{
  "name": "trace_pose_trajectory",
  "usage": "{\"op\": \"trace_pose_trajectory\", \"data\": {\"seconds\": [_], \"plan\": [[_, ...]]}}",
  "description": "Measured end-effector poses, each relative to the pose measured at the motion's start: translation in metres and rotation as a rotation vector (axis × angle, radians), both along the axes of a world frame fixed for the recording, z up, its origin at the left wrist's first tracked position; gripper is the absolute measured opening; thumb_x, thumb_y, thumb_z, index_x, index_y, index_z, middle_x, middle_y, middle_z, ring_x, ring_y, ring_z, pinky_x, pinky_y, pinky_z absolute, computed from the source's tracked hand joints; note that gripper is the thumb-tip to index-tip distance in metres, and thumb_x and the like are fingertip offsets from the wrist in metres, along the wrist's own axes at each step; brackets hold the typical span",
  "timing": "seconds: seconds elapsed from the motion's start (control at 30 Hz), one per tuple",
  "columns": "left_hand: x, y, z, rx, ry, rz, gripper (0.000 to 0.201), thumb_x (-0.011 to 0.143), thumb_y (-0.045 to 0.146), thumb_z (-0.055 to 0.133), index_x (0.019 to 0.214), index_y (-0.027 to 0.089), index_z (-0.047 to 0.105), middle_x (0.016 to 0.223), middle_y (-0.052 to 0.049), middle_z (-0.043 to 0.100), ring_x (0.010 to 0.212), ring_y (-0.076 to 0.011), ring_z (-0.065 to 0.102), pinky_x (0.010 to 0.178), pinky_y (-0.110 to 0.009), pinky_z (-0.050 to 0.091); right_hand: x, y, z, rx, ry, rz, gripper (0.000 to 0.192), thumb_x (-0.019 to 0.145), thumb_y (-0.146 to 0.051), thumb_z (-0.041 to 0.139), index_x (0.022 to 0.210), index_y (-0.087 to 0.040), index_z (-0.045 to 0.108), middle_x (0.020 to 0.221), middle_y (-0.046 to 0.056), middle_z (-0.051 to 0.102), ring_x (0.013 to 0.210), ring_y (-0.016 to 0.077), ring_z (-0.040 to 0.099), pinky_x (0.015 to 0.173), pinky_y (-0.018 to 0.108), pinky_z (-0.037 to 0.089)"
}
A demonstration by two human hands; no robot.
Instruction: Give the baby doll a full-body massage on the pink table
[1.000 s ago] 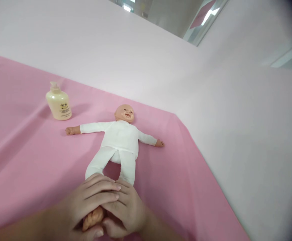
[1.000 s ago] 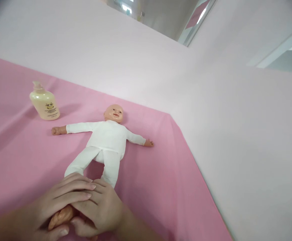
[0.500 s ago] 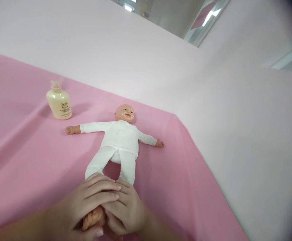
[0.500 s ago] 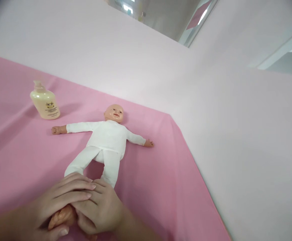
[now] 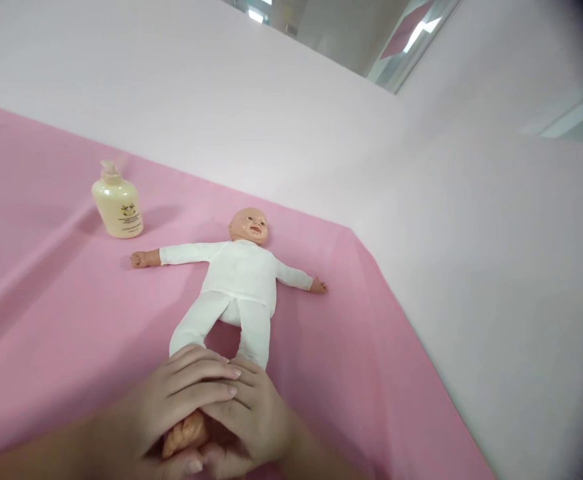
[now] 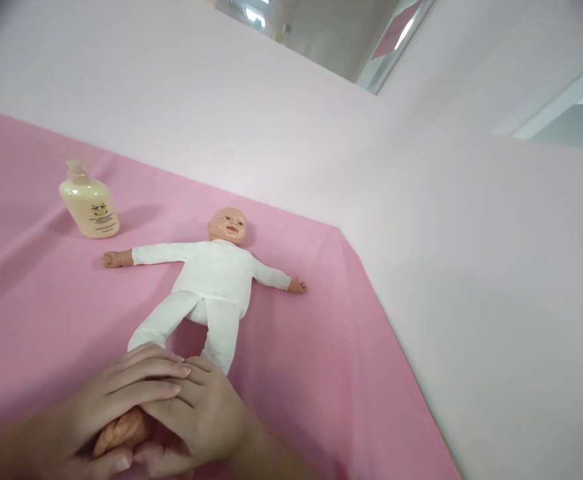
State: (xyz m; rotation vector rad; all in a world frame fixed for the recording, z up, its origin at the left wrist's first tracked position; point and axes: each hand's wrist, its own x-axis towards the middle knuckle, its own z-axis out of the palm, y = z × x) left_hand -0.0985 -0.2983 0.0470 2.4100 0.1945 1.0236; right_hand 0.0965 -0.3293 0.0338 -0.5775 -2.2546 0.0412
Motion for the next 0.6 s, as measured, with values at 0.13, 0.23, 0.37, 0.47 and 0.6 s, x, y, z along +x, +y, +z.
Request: {"op": "trace_pose_trajectory", "data": {"seconds": [0.13, 0.23, 0.37, 0.47, 0.6], "plan": [[-0.001, 0.001, 0.001, -0.034, -0.017, 0.0, 0.053, 0.094, 0.045, 0.049, 0.14, 0.018, 0.044, 0.13, -0.014, 0.061, 0.123, -0.0284, 0.055, 0.103, -0.043, 0.049, 0.003, -0.001, -0.007, -0.043, -0.136, -0.02, 0.058, 0.089, -0.055, 0.052, 0.129, -0.013, 0.047, 0.113, 0.01, 0.069, 0.119, 0.0183, 0.057, 0.094, 0.03, 0.052], [0.0, 0.001, 0.004, -0.021, -0.037, 0.0, 0.049, 0.096, 0.044, 0.045, 0.137, 0.018, 0.046, 0.129, -0.014, 0.061, 0.122, -0.0277, 0.056, 0.101, -0.043, 0.05, 0.003, -0.002, -0.009, -0.049, -0.149, -0.049, 0.048, 0.088, -0.043, 0.058, 0.127, -0.016, 0.048, 0.114, 0.007, 0.069, 0.119, 0.0159, 0.056, 0.094, 0.028, 0.051], [0.001, 0.002, 0.006, -0.019, -0.052, -0.015, 0.044, 0.097, 0.042, 0.042, 0.135, 0.02, 0.049, 0.129, -0.015, 0.061, 0.119, -0.0276, 0.057, 0.1, -0.044, 0.05, 0.001, -0.003, -0.006, -0.043, -0.156, -0.066, 0.04, 0.089, -0.034, 0.056, 0.125, -0.018, 0.049, 0.112, 0.005, 0.07, 0.115, 0.0146, 0.058, 0.091, 0.027, 0.052], [0.001, 0.002, 0.004, -0.034, -0.06, -0.034, 0.046, 0.098, 0.044, 0.04, 0.136, 0.02, 0.048, 0.129, -0.015, 0.061, 0.119, -0.028, 0.057, 0.1, -0.045, 0.049, 0.001, -0.003, -0.003, -0.036, -0.175, -0.069, 0.041, 0.09, -0.039, 0.056, 0.124, -0.017, 0.05, 0.11, 0.006, 0.071, 0.113, 0.0151, 0.059, 0.089, 0.027, 0.053], [0.0, 0.004, -0.003, -0.067, -0.068, -0.064, 0.053, 0.097, 0.053, 0.038, 0.138, 0.02, 0.047, 0.131, -0.016, 0.059, 0.12, -0.029, 0.056, 0.103, -0.048, 0.047, 0.001, -0.002, 0.001, -0.014, -0.134, -0.058, 0.045, 0.091, -0.046, 0.058, 0.123, -0.015, 0.052, 0.109, 0.007, 0.071, 0.111, 0.0163, 0.061, 0.087, 0.028, 0.053]]}}
